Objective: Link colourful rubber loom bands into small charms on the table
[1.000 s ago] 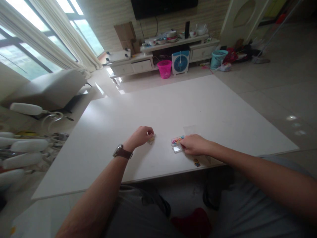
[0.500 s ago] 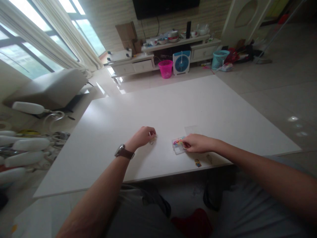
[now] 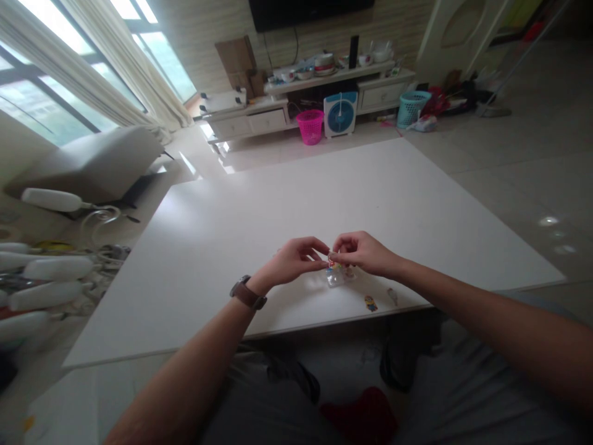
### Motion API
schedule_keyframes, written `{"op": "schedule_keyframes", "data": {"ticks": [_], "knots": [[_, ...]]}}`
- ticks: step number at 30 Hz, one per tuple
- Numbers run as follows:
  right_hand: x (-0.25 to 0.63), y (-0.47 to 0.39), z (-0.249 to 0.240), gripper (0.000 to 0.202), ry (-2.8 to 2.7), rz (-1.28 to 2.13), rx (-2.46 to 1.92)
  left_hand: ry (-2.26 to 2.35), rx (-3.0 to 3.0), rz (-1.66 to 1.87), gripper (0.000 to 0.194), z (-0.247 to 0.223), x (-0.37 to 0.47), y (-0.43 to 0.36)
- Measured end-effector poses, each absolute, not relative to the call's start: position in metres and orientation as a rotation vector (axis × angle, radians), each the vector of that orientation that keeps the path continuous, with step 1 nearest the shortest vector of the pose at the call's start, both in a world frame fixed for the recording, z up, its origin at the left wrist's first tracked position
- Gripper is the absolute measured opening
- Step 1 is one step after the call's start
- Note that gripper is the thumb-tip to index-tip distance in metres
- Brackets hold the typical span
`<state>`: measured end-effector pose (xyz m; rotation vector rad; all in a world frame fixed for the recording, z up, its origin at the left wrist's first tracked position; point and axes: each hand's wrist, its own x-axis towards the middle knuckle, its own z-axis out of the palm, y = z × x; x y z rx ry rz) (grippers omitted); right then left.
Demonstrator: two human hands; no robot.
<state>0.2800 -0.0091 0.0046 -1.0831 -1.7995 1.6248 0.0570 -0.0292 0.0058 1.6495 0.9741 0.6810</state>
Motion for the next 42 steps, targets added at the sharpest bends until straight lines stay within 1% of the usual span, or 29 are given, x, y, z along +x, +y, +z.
{"op": "schedule_keyframes", "data": {"ticks": [4, 7, 11, 14, 16, 20, 24, 30, 35, 40, 42], "knots": [[0.275, -0.015, 0.006, 0.038, -1.632, 1.700, -1.089, 0.940, 1.450, 0.851, 0.033, 0.000, 0.072, -0.034], [0.273, -0.016, 0.007, 0.039, -1.588, 1.727, -1.089, 0.963, 1.397, 0.856, 0.032, 0.003, 0.071, -0.033], [0.274, -0.015, 0.009, 0.037, -1.562, 1.700, -1.048, 1.084, 1.466, 0.884, 0.031, 0.009, 0.051, -0.020], [0.277, -0.013, 0.008, 0.035, -1.550, 1.650, -1.053, 1.271, 1.541, 0.911, 0.029, 0.004, 0.025, -0.007], [0.279, -0.012, 0.007, 0.033, -1.545, 1.632, -1.062, 1.399, 1.635, 0.863, 0.025, -0.005, 0.008, 0.002], [0.280, -0.011, 0.006, 0.030, -1.570, 1.636, -1.076, 1.551, 1.867, 0.627, 0.019, -0.019, -0.008, 0.009], [0.279, -0.011, 0.006, 0.026, -1.610, 1.638, -1.089, 1.543, 2.061, 0.417, 0.014, -0.019, -0.004, 0.008], [0.280, -0.011, 0.007, 0.026, -1.605, 1.651, -1.087, 1.538, 2.121, 0.252, 0.012, -0.017, 0.003, 0.004], [0.280, -0.012, 0.008, 0.025, -1.608, 1.650, -1.090, 1.583, 2.174, 0.212, 0.013, -0.020, 0.002, 0.006], [0.280, -0.012, 0.008, 0.024, -1.599, 1.654, -1.096, 1.601, 2.222, 0.288, 0.021, -0.022, -0.003, 0.008], [0.280, -0.012, 0.007, 0.023, -1.603, 1.650, -1.096, 1.607, 2.222, 0.310, 0.021, -0.023, -0.005, 0.009]]}}
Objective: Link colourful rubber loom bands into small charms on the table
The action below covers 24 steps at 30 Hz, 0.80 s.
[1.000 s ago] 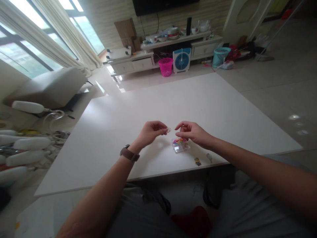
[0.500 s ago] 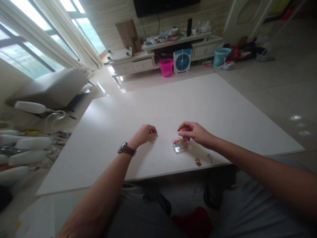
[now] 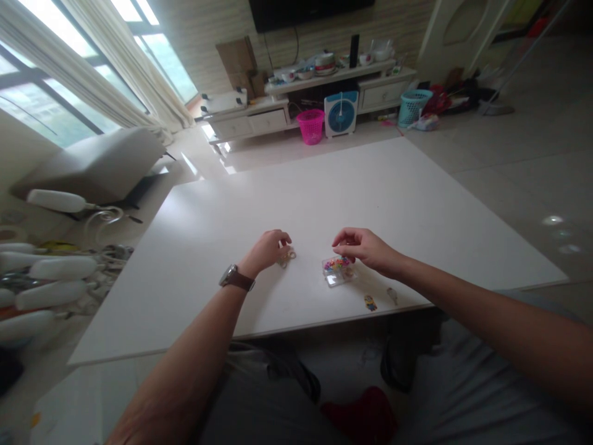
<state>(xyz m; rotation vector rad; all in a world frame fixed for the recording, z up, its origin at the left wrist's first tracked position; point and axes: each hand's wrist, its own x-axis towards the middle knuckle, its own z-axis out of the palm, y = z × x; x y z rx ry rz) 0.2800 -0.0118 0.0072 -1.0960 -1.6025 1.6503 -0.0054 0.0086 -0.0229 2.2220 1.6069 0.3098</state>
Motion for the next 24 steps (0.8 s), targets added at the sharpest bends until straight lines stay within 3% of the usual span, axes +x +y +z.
{"op": "schedule_keyframes", "data": {"ticks": [24], "knots": [[0.285, -0.008, 0.005, 0.016, -1.794, 1.514, -1.134, 1.769, 2.152, -0.115, 0.015, -0.015, -0.015, 0.001]]}}
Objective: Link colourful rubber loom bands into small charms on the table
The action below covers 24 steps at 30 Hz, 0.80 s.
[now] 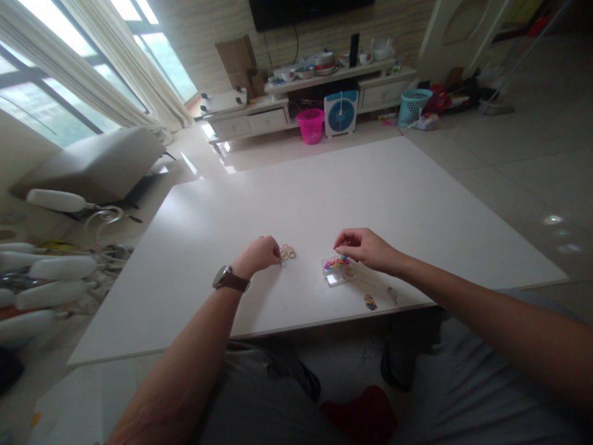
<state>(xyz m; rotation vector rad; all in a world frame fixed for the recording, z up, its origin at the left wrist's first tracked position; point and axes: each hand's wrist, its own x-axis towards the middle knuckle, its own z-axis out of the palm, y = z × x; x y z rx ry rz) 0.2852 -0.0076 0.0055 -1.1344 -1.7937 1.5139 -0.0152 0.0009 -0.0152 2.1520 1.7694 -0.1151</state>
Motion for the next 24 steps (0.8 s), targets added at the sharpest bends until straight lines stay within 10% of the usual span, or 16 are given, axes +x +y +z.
{"op": "schedule_keyframes", "data": {"ticks": [24], "knots": [[0.284, -0.008, 0.008, 0.016, -1.805, 1.503, -1.136, 1.842, 2.215, -0.302, 0.016, -0.012, -0.003, -0.001]]}}
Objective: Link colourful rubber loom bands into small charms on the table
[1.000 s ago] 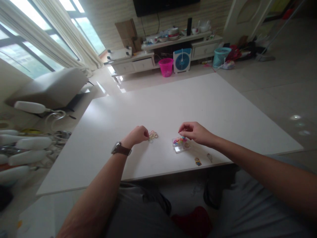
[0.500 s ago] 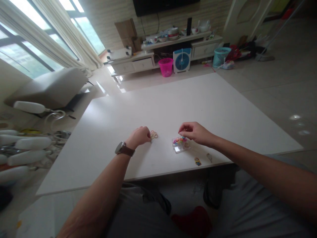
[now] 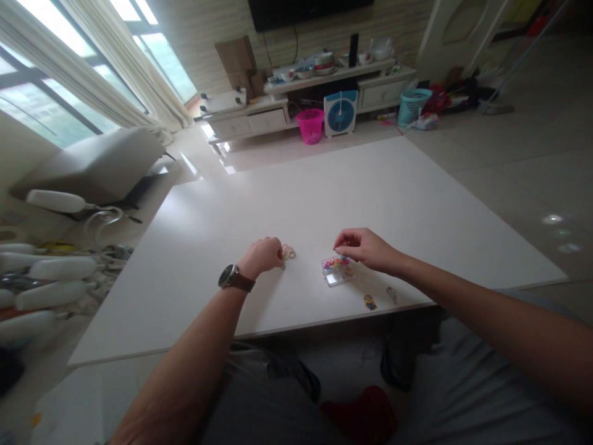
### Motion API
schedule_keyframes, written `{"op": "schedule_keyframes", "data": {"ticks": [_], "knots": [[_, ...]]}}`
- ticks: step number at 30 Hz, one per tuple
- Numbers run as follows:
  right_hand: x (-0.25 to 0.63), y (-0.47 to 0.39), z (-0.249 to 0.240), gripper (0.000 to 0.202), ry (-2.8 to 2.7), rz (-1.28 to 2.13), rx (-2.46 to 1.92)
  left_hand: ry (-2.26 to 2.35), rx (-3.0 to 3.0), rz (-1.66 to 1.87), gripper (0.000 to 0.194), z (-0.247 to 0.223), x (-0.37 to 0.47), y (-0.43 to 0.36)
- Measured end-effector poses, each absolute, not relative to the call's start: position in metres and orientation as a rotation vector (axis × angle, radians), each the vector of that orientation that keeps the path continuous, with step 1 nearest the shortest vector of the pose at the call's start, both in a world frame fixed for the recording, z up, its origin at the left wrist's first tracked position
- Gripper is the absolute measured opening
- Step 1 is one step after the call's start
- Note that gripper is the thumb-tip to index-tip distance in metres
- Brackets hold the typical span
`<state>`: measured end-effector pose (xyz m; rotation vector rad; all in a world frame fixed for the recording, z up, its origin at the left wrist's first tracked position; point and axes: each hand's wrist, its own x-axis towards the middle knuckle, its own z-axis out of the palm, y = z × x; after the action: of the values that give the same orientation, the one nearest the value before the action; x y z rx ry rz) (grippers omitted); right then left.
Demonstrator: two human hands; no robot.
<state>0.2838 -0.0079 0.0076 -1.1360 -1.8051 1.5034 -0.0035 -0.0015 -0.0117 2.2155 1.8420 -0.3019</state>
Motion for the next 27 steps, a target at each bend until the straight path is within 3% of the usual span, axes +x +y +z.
{"op": "schedule_keyframes", "data": {"ticks": [27], "knots": [[0.2837, -0.0073, 0.0084, 0.016, -1.837, 1.484, -1.122, 1.763, 2.284, -0.327, 0.019, -0.0126, -0.0010, -0.0045]]}}
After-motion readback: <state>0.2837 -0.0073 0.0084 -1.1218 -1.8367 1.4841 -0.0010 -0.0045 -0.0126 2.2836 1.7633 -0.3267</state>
